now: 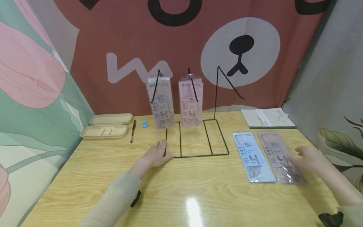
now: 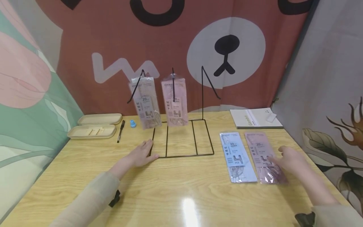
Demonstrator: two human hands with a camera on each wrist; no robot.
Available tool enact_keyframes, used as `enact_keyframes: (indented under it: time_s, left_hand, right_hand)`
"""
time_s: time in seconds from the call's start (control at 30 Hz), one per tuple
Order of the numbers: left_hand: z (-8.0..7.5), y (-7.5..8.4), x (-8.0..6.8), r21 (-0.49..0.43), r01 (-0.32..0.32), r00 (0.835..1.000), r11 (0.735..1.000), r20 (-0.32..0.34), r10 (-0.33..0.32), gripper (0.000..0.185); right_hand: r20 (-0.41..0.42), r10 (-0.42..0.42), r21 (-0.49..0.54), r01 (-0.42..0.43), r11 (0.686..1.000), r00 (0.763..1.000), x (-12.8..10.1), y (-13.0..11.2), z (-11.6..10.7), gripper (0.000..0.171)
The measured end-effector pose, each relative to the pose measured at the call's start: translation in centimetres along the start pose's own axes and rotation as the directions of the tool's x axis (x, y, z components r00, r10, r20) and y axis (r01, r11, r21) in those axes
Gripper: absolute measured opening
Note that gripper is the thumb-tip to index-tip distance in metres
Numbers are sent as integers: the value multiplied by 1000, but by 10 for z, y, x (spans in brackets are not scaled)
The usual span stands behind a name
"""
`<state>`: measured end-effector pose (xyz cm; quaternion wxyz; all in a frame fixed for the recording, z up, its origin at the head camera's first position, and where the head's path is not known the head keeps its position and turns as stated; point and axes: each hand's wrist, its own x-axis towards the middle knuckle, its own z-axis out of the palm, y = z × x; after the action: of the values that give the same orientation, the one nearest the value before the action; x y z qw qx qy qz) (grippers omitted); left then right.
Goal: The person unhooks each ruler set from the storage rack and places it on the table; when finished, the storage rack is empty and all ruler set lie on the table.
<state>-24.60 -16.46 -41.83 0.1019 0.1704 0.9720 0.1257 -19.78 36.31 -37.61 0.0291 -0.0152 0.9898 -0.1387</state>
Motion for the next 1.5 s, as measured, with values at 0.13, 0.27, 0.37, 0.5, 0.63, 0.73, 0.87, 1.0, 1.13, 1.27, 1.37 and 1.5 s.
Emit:
enact_keyframes:
  time_s: [0.13, 0.27, 0.37, 0.5, 0.63, 0.73, 0.87, 1.0, 1.13, 1.27, 1.37, 1.5]
  left_hand:
    - [0, 0, 0, 2, -5, 1000, 1000, 4, 5, 80]
    - [-2, 1, -1, 5, -3, 1000, 1000, 9, 3, 80]
    - [-3, 1, -1, 4, -1, 1000, 1000, 10, 1, 80]
    - [-3, 2, -1, 6, -7, 1000, 1000, 9, 7, 80]
    - [-2, 1, -1, 14, -5, 1000, 1000, 6, 5, 80]
    - [-1, 1, -1, 13, 0, 1000, 1000, 9, 0, 80]
    - [0, 1, -1, 8, -1, 1000, 1000, 10, 1, 80]
    - [-1, 1, 0, 18, 1, 1000, 1000, 8, -2, 80]
    - [-2, 2, 0, 11, 0, 1000, 1000, 9, 0, 80]
    - [-2, 2, -1, 6, 1, 1000, 1000, 7, -1, 80]
    - [-2, 2, 0, 8, 0, 1000, 1000, 7, -1, 81]
    - [-1, 1, 0, 6, 1, 1000, 1000, 15, -1, 81]
  right_hand:
    - [-22, -60, 113, 62, 992, 998, 6, -34, 3, 69]
    - [-109, -202, 252, 224, 941, 973, 17, -73, 8, 61]
    - [-137, -293, 329, 323, 887, 946, 28, -101, 14, 55]
    - [-119, -349, 429, 365, 826, 930, 47, -132, 27, 54]
    - [-114, -361, 487, 369, 792, 926, 71, -156, 38, 56]
    - [-122, -365, 516, 373, 771, 923, 87, -173, 42, 57]
    - [-144, -369, 548, 384, 743, 918, 105, -193, 44, 56]
    - [-157, -352, 588, 373, 717, 923, 121, -210, 44, 54]
    - [-162, -303, 642, 334, 690, 939, 133, -224, 43, 52]
    - [-130, -276, 696, 285, 659, 953, 140, -237, 47, 47]
    - [-106, -277, 722, 266, 639, 955, 142, -244, 53, 43]
    - [-89, -276, 733, 250, 633, 957, 143, -253, 60, 39]
